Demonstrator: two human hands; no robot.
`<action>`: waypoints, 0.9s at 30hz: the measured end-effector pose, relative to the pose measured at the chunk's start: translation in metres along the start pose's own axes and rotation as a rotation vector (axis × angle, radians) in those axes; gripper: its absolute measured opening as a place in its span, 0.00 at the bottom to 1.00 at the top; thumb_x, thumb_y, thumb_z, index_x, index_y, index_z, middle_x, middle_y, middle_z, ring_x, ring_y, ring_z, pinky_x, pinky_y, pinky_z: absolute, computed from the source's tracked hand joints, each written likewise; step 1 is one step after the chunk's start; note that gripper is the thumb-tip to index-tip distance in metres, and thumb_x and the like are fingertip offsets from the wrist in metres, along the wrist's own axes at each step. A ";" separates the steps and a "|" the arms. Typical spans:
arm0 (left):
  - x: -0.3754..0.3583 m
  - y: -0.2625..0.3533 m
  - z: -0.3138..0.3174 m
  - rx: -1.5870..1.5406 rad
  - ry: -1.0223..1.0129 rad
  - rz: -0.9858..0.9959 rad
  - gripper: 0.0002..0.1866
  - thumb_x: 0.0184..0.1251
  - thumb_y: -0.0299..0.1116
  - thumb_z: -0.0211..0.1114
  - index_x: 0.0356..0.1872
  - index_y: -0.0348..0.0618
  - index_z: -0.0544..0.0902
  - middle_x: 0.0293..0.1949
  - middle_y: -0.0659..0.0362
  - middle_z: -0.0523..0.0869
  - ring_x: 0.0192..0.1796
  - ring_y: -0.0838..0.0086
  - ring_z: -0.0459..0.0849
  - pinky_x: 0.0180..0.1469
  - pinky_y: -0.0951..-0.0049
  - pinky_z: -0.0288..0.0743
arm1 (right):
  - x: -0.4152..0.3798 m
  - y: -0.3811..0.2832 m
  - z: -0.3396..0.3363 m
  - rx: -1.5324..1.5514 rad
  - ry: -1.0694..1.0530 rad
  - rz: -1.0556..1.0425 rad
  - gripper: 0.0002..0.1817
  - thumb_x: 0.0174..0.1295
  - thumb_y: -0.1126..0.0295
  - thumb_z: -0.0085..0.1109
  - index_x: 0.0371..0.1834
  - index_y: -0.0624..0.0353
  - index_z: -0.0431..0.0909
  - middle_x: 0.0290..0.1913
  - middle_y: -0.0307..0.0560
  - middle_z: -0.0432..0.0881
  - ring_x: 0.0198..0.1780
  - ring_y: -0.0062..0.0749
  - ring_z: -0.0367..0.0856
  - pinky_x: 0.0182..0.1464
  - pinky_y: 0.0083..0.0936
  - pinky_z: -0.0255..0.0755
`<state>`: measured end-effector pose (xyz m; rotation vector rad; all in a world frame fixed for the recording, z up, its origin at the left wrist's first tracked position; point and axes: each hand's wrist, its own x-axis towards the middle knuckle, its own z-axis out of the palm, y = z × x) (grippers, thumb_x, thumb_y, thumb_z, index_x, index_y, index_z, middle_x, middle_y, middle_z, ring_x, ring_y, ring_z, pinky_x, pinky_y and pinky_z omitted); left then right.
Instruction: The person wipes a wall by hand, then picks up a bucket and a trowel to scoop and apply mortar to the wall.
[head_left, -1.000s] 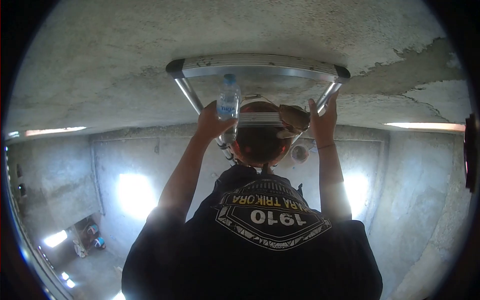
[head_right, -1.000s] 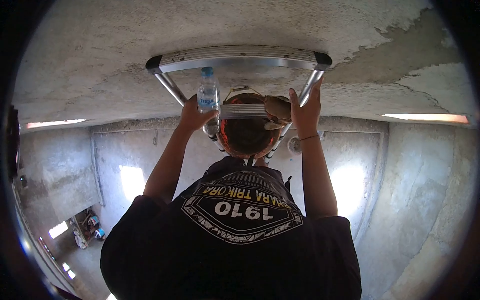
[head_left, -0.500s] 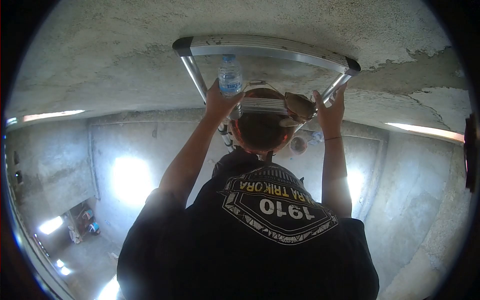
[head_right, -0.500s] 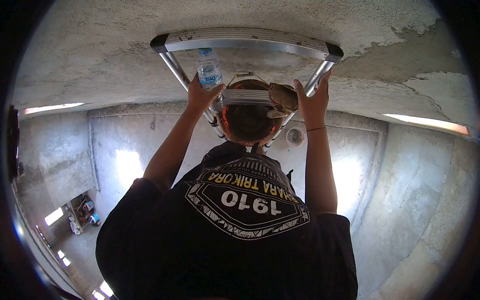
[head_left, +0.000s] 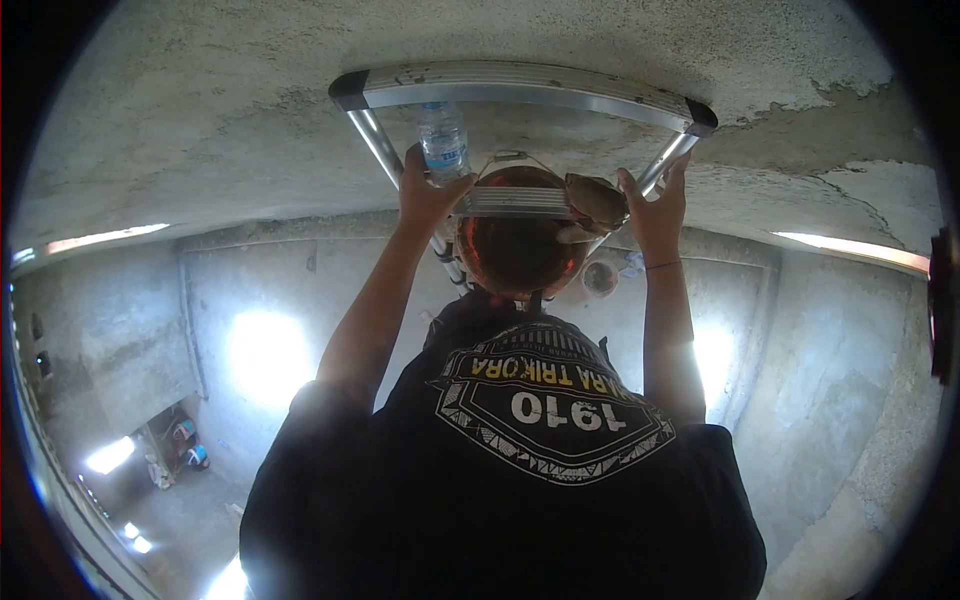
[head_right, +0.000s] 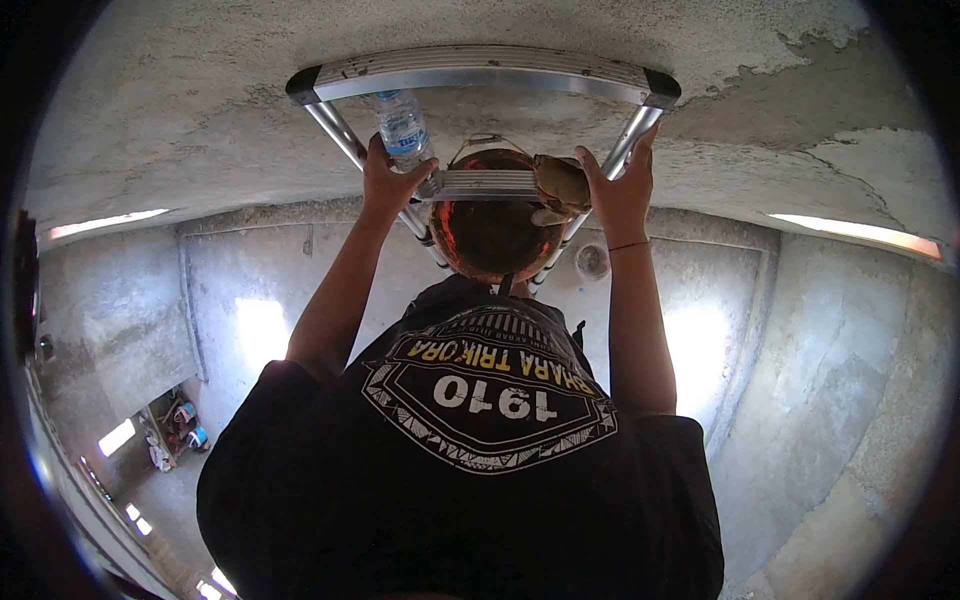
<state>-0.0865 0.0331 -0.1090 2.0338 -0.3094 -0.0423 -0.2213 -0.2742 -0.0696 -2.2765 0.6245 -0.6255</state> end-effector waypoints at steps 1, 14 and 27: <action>0.000 -0.002 0.002 0.005 0.023 0.035 0.38 0.45 0.38 0.82 0.56 0.35 0.71 0.47 0.51 0.84 0.48 0.66 0.85 0.52 0.66 0.79 | 0.000 -0.002 -0.001 0.031 -0.018 0.026 0.61 0.52 0.53 0.75 0.76 0.71 0.40 0.72 0.73 0.57 0.72 0.59 0.61 0.68 0.40 0.63; -0.104 -0.018 0.010 -0.100 0.283 0.030 0.35 0.52 0.29 0.76 0.59 0.33 0.66 0.47 0.52 0.77 0.48 0.68 0.80 0.50 0.70 0.78 | 0.001 -0.007 -0.001 0.018 -0.035 0.065 0.66 0.49 0.45 0.74 0.76 0.71 0.37 0.72 0.76 0.56 0.74 0.63 0.57 0.72 0.43 0.59; -0.125 -0.137 0.061 -0.616 -0.409 -1.252 0.14 0.59 0.40 0.65 0.43 0.45 0.78 0.37 0.57 0.81 0.35 0.66 0.80 0.43 0.63 0.76 | 0.021 -0.006 -0.026 0.032 -0.068 0.057 0.47 0.53 0.53 0.74 0.69 0.72 0.62 0.59 0.67 0.77 0.61 0.49 0.77 0.61 0.38 0.71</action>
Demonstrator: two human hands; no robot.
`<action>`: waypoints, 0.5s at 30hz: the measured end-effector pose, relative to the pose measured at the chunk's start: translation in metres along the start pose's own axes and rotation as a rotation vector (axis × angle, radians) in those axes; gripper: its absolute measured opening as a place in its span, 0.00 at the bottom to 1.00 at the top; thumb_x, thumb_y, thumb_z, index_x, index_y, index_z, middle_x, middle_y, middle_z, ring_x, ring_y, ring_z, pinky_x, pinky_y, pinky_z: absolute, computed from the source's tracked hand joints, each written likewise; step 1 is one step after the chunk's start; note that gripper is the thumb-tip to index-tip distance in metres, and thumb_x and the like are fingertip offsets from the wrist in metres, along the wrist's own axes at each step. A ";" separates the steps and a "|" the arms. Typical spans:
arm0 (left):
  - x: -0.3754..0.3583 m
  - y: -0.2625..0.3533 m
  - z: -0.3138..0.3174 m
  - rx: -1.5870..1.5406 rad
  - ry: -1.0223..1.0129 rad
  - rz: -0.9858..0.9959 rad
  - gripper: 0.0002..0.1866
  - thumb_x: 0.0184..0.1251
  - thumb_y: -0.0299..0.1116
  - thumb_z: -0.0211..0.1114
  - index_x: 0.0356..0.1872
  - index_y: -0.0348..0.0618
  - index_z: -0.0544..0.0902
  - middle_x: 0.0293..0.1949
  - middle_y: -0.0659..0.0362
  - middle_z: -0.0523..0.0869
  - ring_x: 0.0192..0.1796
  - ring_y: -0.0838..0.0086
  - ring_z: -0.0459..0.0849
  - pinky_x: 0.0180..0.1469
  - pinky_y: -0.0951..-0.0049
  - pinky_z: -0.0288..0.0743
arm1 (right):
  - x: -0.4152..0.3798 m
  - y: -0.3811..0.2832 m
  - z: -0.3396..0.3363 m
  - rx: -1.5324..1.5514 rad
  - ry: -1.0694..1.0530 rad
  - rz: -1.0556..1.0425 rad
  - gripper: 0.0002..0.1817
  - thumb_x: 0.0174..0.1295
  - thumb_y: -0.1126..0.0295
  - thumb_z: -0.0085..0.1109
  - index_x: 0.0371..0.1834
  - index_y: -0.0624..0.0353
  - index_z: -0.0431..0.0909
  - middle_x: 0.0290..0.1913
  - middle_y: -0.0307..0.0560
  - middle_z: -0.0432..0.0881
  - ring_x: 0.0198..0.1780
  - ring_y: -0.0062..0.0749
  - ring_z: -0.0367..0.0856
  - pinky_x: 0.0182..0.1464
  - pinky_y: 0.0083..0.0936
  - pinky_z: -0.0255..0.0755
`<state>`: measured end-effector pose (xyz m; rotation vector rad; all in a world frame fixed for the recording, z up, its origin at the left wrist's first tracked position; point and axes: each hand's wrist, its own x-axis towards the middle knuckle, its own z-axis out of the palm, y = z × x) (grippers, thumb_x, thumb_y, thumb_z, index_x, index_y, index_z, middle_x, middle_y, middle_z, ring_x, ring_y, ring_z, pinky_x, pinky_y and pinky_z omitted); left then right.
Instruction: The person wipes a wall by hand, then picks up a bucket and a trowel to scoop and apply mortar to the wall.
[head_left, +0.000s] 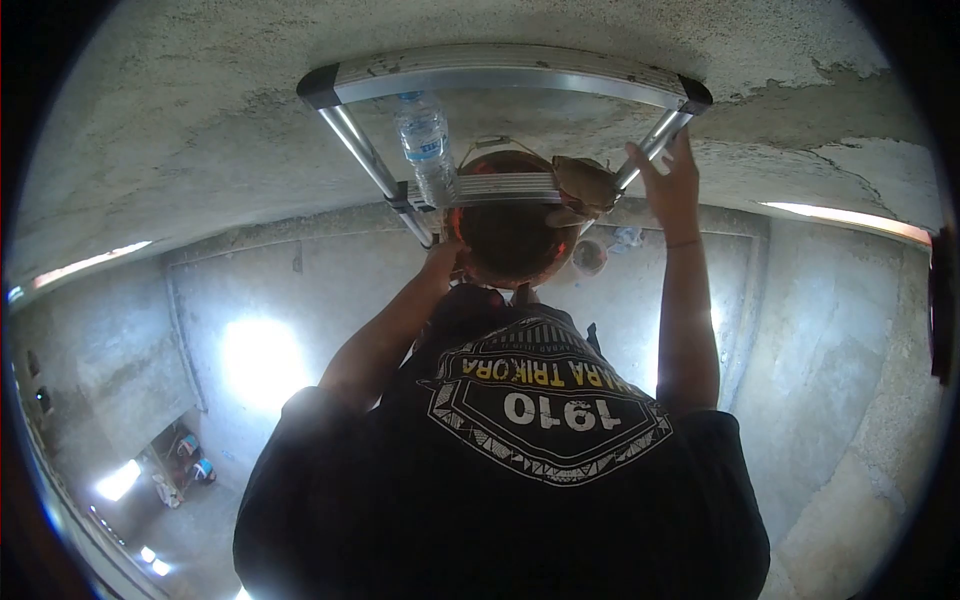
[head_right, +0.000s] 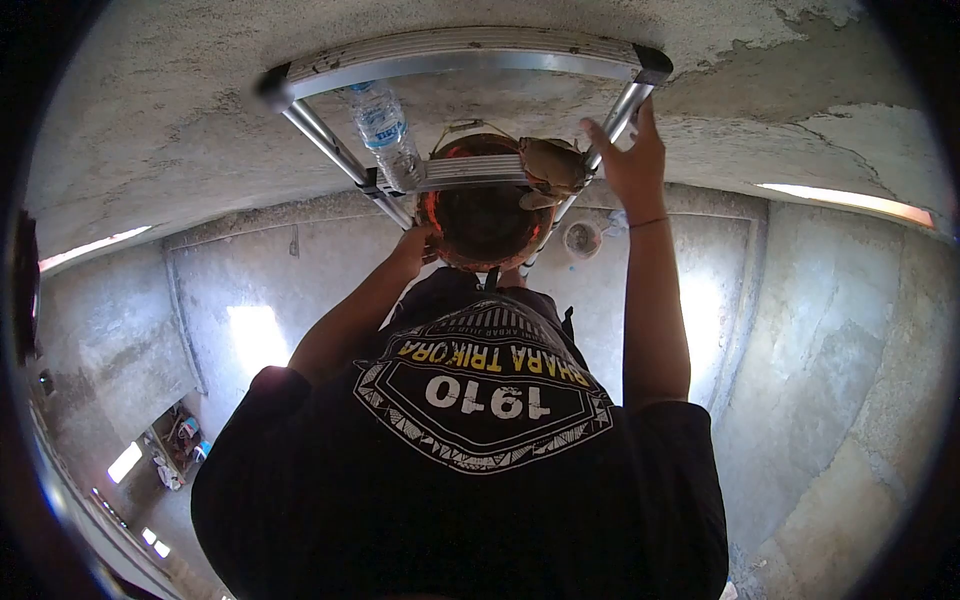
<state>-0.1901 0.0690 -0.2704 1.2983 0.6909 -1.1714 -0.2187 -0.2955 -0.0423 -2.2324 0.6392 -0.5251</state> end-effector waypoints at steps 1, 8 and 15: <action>0.008 -0.006 -0.005 -0.044 -0.025 0.041 0.16 0.59 0.38 0.66 0.44 0.41 0.77 0.35 0.56 0.80 0.31 0.67 0.81 0.38 0.62 0.78 | 0.008 0.002 0.000 -0.002 -0.001 0.005 0.47 0.53 0.53 0.74 0.69 0.72 0.62 0.59 0.67 0.77 0.61 0.49 0.77 0.61 0.38 0.71; 0.018 -0.025 0.005 -0.045 -0.216 -0.016 0.17 0.66 0.30 0.60 0.55 0.43 0.72 0.45 0.48 0.82 0.42 0.54 0.87 0.39 0.57 0.89 | 0.041 0.008 0.016 0.390 0.016 0.009 0.13 0.71 0.64 0.55 0.46 0.64 0.74 0.31 0.43 0.80 0.34 0.27 0.80 0.42 0.28 0.74; 0.032 -0.034 0.013 0.062 0.025 -0.062 0.22 0.61 0.27 0.65 0.56 0.36 0.70 0.40 0.46 0.83 0.34 0.56 0.88 0.26 0.57 0.85 | 0.038 0.010 0.023 0.373 0.062 0.036 0.13 0.71 0.63 0.55 0.46 0.64 0.71 0.31 0.42 0.76 0.32 0.25 0.77 0.40 0.27 0.76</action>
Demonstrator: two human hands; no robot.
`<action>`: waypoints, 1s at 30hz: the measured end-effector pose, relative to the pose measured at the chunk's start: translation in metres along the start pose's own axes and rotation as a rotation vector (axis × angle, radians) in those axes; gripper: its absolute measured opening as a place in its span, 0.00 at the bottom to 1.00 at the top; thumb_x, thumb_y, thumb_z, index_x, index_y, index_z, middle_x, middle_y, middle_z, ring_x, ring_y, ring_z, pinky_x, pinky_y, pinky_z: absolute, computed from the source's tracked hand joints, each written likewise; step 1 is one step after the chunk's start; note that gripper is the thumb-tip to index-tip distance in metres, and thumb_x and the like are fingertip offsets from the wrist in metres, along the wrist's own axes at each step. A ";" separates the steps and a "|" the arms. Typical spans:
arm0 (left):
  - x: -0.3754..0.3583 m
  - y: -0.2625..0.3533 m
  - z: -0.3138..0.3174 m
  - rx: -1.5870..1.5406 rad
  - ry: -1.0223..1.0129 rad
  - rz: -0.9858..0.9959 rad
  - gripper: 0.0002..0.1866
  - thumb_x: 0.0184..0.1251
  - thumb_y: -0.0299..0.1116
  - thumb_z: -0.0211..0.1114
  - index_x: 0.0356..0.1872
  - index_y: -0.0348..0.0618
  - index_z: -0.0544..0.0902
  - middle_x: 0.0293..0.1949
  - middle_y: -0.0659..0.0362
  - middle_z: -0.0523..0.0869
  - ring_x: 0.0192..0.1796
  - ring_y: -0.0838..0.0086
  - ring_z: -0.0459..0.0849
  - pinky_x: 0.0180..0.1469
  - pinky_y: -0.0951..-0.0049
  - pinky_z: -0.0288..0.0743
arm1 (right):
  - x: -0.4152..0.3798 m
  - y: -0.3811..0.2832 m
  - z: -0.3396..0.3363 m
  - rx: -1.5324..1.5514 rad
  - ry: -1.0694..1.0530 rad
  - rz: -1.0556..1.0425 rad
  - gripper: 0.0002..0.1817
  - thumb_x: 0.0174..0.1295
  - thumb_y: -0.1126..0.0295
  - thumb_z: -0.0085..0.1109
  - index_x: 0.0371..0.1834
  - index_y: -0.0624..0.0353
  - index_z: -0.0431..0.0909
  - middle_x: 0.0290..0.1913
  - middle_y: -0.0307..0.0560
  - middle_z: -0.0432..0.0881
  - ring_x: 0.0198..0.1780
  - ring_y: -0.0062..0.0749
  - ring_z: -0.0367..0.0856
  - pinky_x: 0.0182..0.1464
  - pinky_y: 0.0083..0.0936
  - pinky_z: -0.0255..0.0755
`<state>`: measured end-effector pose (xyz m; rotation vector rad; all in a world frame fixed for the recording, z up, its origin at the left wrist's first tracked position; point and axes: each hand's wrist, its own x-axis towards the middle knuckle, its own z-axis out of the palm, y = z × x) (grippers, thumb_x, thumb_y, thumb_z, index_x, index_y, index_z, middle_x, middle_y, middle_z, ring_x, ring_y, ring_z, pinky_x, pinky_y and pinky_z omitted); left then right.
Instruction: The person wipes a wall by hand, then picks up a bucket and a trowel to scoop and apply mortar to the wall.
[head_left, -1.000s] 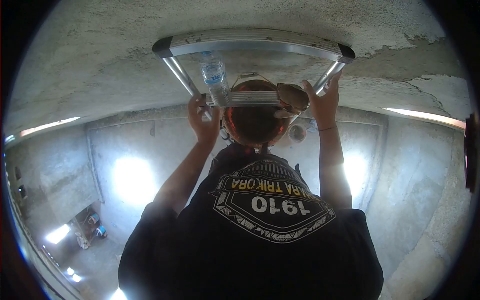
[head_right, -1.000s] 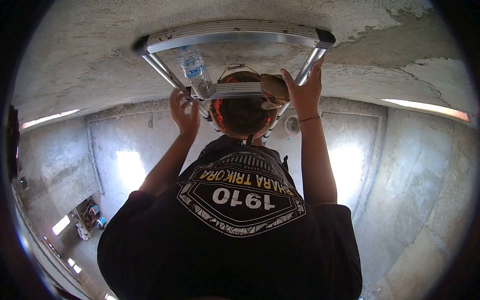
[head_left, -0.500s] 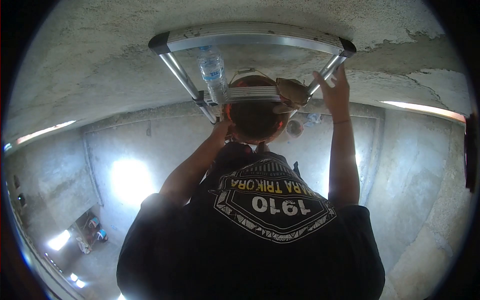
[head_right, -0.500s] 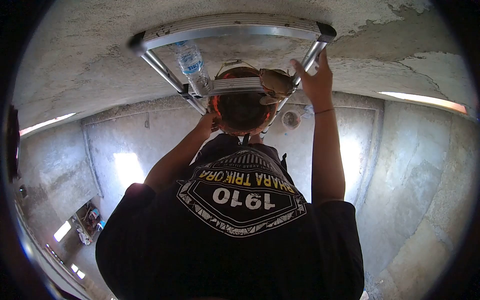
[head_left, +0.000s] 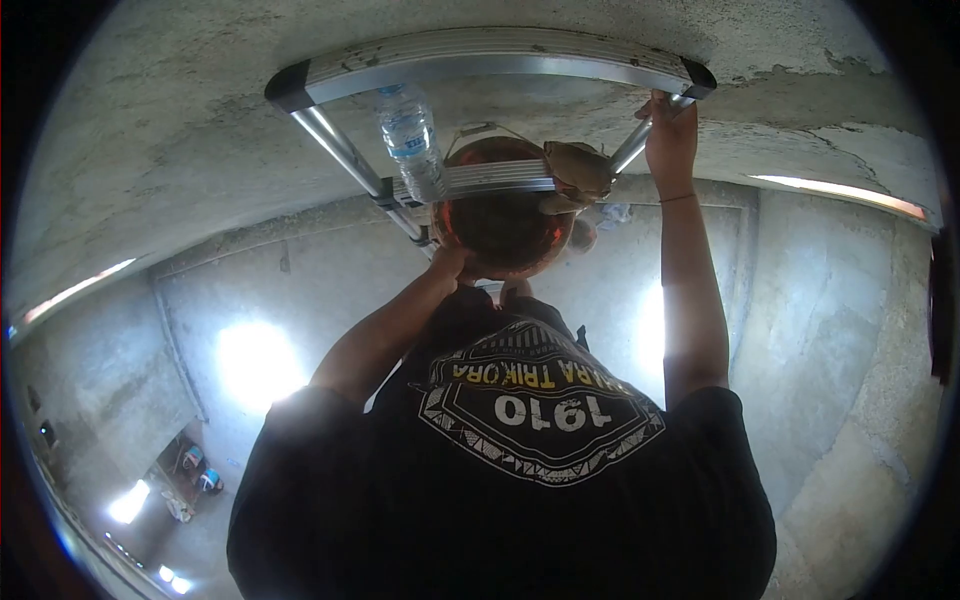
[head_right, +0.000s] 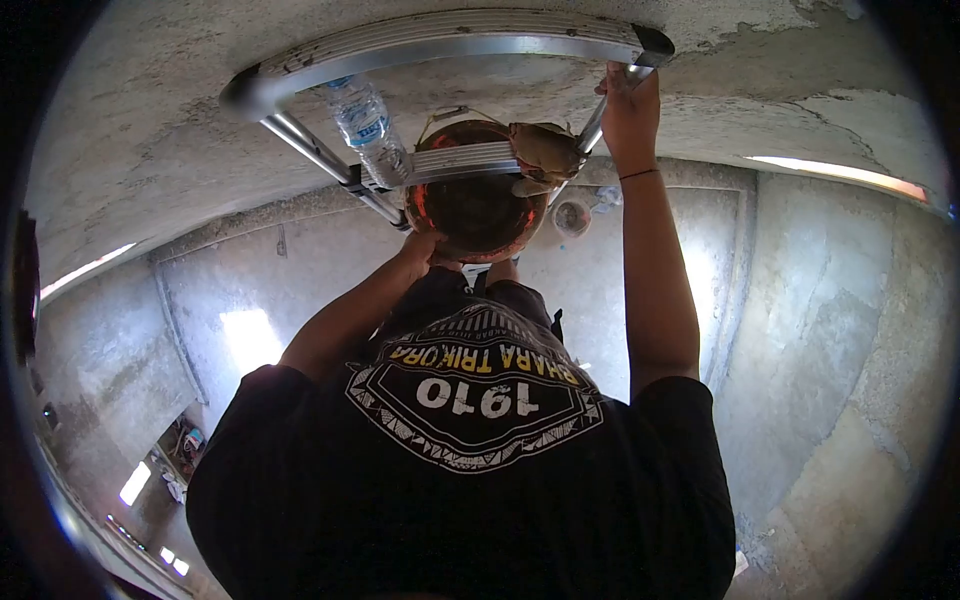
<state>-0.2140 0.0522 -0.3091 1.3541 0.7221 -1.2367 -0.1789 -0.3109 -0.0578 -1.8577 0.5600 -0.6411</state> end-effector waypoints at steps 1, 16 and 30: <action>-0.002 0.001 0.002 0.023 0.018 -0.037 0.23 0.61 0.27 0.64 0.58 0.36 0.69 0.41 0.45 0.83 0.34 0.55 0.88 0.26 0.56 0.85 | -0.001 -0.004 0.004 0.034 0.028 -0.033 0.13 0.72 0.63 0.54 0.46 0.64 0.71 0.31 0.41 0.76 0.32 0.25 0.77 0.40 0.27 0.76; -0.071 -0.026 0.010 0.187 0.022 0.097 0.21 0.61 0.24 0.63 0.56 0.33 0.72 0.48 0.52 0.82 0.45 0.66 0.84 0.44 0.65 0.81 | -0.007 0.011 0.009 0.031 0.135 -0.064 0.11 0.71 0.68 0.54 0.48 0.63 0.68 0.34 0.42 0.78 0.32 0.24 0.79 0.39 0.25 0.76; -0.092 -0.027 0.027 0.729 -0.126 0.059 0.19 0.54 0.27 0.66 0.48 0.31 0.81 0.39 0.51 0.87 0.43 0.67 0.85 0.48 0.66 0.77 | -0.010 0.018 0.012 0.030 0.211 -0.081 0.11 0.67 0.68 0.58 0.44 0.63 0.70 0.27 0.42 0.81 0.28 0.25 0.79 0.32 0.23 0.72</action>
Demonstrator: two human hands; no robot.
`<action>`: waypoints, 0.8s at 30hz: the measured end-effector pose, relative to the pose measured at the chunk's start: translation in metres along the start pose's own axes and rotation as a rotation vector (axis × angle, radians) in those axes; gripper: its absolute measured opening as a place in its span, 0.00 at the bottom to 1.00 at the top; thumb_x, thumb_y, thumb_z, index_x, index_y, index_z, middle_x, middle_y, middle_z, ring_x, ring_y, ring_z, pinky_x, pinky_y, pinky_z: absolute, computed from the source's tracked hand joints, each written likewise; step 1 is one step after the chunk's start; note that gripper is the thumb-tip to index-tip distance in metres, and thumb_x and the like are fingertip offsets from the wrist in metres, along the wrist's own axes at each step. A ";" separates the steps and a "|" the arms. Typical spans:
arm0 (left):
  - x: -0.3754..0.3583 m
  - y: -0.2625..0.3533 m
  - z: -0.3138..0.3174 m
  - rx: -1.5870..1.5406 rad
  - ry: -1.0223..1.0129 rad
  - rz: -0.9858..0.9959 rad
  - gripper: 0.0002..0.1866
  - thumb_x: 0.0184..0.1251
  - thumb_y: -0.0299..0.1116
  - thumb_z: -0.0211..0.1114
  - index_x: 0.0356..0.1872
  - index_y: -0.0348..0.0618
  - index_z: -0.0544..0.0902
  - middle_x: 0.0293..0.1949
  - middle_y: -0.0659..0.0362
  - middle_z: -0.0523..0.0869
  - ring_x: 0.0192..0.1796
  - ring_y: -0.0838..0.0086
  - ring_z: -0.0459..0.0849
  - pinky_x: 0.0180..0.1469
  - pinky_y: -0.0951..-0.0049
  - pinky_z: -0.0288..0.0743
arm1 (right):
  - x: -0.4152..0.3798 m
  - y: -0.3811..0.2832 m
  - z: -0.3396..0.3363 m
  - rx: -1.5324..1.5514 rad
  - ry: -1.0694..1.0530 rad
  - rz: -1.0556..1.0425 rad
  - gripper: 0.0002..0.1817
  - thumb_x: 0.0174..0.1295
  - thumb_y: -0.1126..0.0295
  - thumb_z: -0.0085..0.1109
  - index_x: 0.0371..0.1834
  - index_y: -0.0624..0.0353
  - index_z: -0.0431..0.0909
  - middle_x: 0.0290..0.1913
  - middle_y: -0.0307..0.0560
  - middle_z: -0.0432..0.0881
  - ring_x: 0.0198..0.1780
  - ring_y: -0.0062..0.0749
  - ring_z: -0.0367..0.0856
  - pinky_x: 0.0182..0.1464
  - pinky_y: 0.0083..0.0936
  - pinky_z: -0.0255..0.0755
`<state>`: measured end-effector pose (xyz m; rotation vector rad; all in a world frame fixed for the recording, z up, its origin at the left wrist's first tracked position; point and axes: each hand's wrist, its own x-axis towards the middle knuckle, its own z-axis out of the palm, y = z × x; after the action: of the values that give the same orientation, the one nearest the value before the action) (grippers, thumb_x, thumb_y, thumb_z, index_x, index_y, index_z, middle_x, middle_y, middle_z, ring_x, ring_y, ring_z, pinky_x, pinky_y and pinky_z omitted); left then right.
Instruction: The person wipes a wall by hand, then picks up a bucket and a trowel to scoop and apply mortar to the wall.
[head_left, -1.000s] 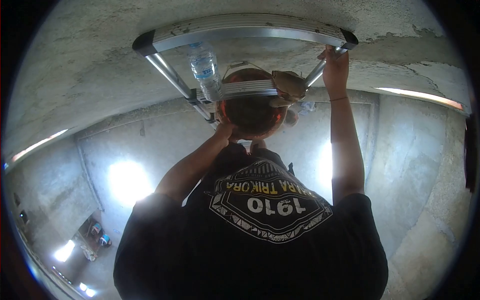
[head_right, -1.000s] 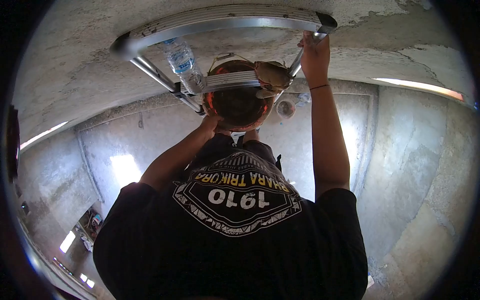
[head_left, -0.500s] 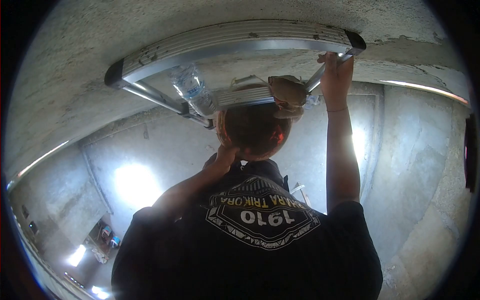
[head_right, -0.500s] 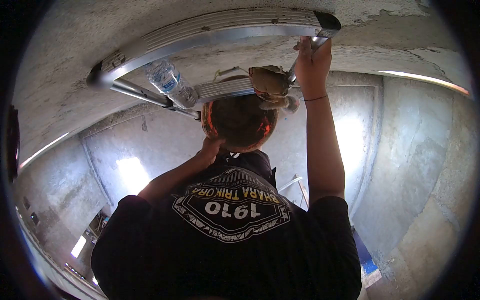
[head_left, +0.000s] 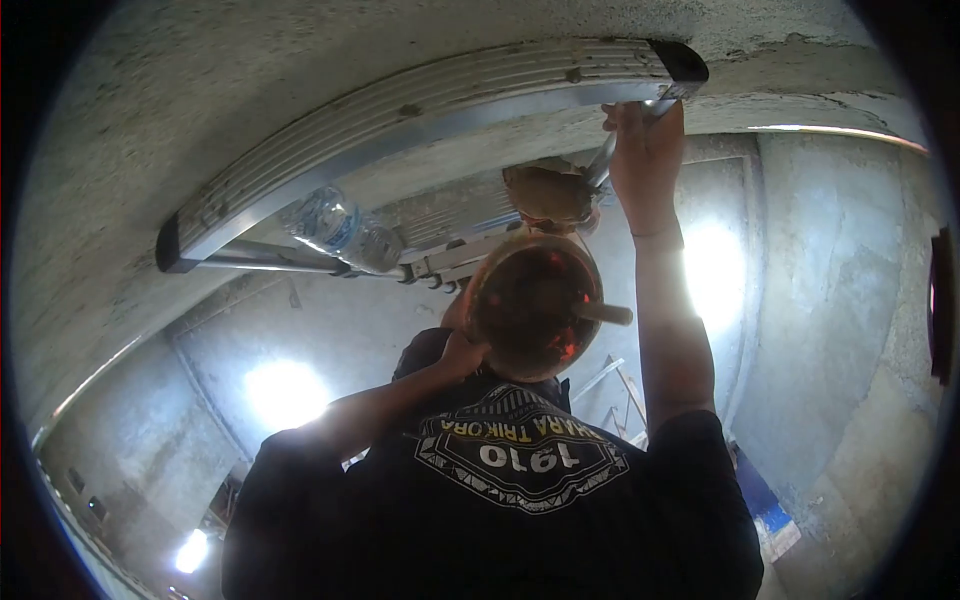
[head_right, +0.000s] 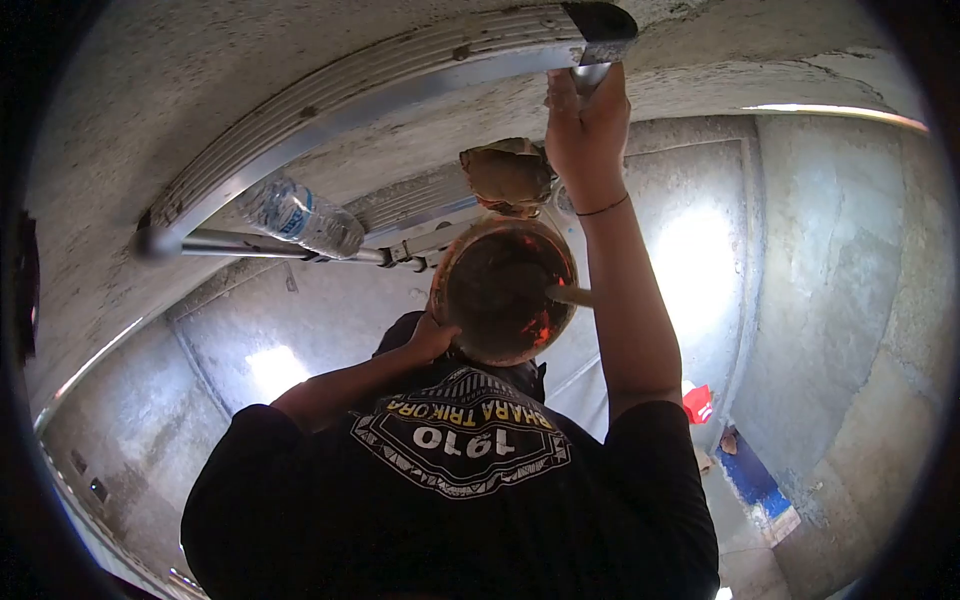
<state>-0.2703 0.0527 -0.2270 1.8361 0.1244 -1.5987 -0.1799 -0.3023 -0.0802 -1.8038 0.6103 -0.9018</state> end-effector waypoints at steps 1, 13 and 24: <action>-0.002 0.006 0.002 0.058 -0.053 0.008 0.18 0.53 0.28 0.66 0.46 0.30 0.81 0.37 0.52 0.88 0.41 0.68 0.85 0.47 0.67 0.77 | -0.001 0.000 0.001 -0.038 0.016 -0.021 0.11 0.67 0.69 0.58 0.45 0.62 0.70 0.27 0.42 0.81 0.27 0.25 0.79 0.32 0.24 0.72; 0.031 0.063 0.081 0.160 -0.122 0.354 0.18 0.53 0.30 0.65 0.45 0.30 0.81 0.35 0.52 0.87 0.38 0.65 0.86 0.43 0.66 0.77 | 0.006 -0.006 -0.004 -0.091 -0.064 0.026 0.20 0.67 0.58 0.59 0.49 0.65 0.69 0.36 0.62 0.83 0.40 0.63 0.83 0.41 0.43 0.75; -0.002 0.207 0.083 0.016 -0.129 0.429 0.18 0.52 0.27 0.64 0.45 0.30 0.80 0.35 0.52 0.85 0.31 0.64 0.86 0.34 0.66 0.80 | 0.007 -0.055 -0.020 -0.745 -0.148 0.009 0.18 0.63 0.54 0.60 0.39 0.59 0.73 0.33 0.56 0.84 0.41 0.54 0.83 0.47 0.47 0.73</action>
<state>-0.2385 -0.1487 -0.1367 1.6286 -0.3211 -1.4062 -0.1915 -0.2977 -0.0220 -2.4948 0.9366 -0.5518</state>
